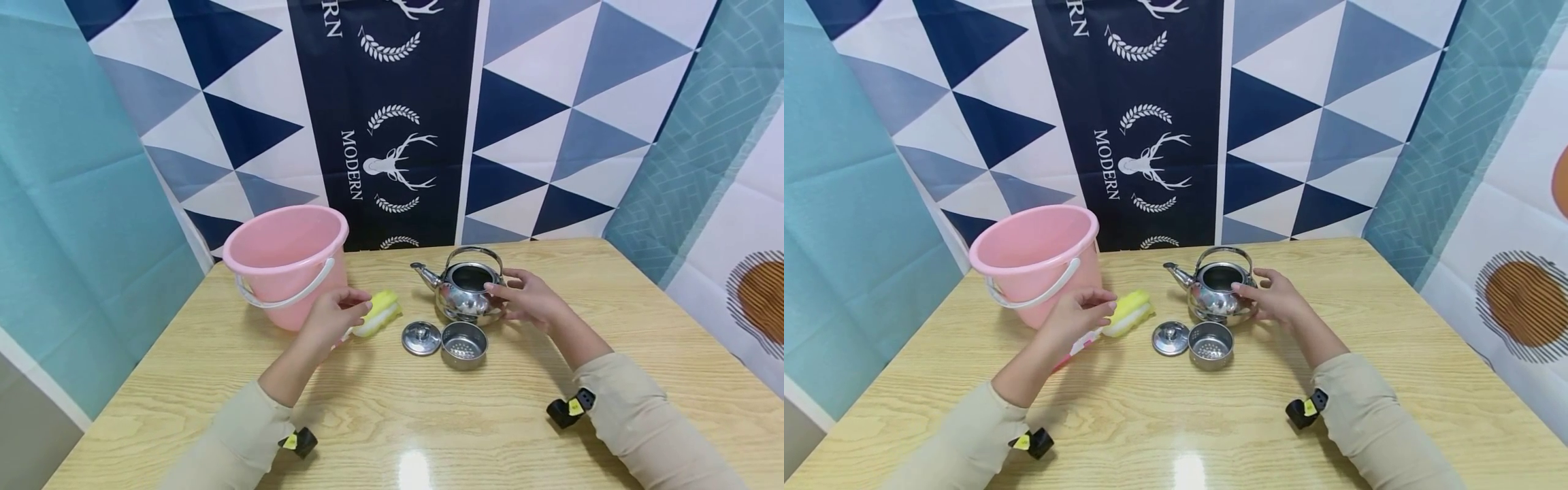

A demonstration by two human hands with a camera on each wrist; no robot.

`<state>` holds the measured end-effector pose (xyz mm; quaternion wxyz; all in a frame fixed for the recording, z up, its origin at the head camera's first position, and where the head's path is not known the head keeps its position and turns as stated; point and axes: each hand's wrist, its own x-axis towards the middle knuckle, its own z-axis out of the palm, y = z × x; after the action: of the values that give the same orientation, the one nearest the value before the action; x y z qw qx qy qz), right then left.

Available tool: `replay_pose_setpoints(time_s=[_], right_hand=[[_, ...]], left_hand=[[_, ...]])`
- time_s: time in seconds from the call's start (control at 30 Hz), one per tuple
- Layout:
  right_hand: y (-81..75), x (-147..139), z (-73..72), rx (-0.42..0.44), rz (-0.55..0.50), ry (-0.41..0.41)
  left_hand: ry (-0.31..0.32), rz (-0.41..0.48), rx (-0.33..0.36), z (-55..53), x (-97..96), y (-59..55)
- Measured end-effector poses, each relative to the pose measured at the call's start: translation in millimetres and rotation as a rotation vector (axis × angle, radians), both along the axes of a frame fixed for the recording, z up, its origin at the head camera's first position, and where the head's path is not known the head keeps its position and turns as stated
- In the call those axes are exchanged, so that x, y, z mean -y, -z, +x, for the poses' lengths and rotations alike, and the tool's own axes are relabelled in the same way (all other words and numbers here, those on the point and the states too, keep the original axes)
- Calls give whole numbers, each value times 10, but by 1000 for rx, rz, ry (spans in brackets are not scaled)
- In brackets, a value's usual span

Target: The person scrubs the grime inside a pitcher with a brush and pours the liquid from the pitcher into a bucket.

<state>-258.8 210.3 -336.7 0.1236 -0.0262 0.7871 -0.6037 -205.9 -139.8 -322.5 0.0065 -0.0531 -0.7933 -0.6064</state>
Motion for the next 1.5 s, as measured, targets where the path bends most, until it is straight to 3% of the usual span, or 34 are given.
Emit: replay_pose_setpoints(time_s=[0.13, 0.27, 0.47, 0.67, 1.0, 1.27, 1.4, 1.5], right_hand=[[-5, 20, 19, 4, -32, 34], [12, 27, 14, 10, -55, 51], [39, 13, 1, -3, -50, 60], [24, 18, 34, -10, -51, 63], [3, -4, 58, 115, -194, 105], [406, -235, -310, 237, -363, 144], [448, -250, -345, 265, -399, 161], [390, -206, -282, 251, -388, 142]], left_hand=[[4, 175, 75, -59, -105, -28], [22, 266, 142, -116, -197, -40], [35, 340, 234, -179, -326, -63], [61, 395, 278, -229, -449, -43], [129, 494, 376, -292, -606, -6], [121, 599, 482, -381, -782, 45], [131, 620, 504, -420, -847, 68], [132, 642, 520, -457, -894, 87]])
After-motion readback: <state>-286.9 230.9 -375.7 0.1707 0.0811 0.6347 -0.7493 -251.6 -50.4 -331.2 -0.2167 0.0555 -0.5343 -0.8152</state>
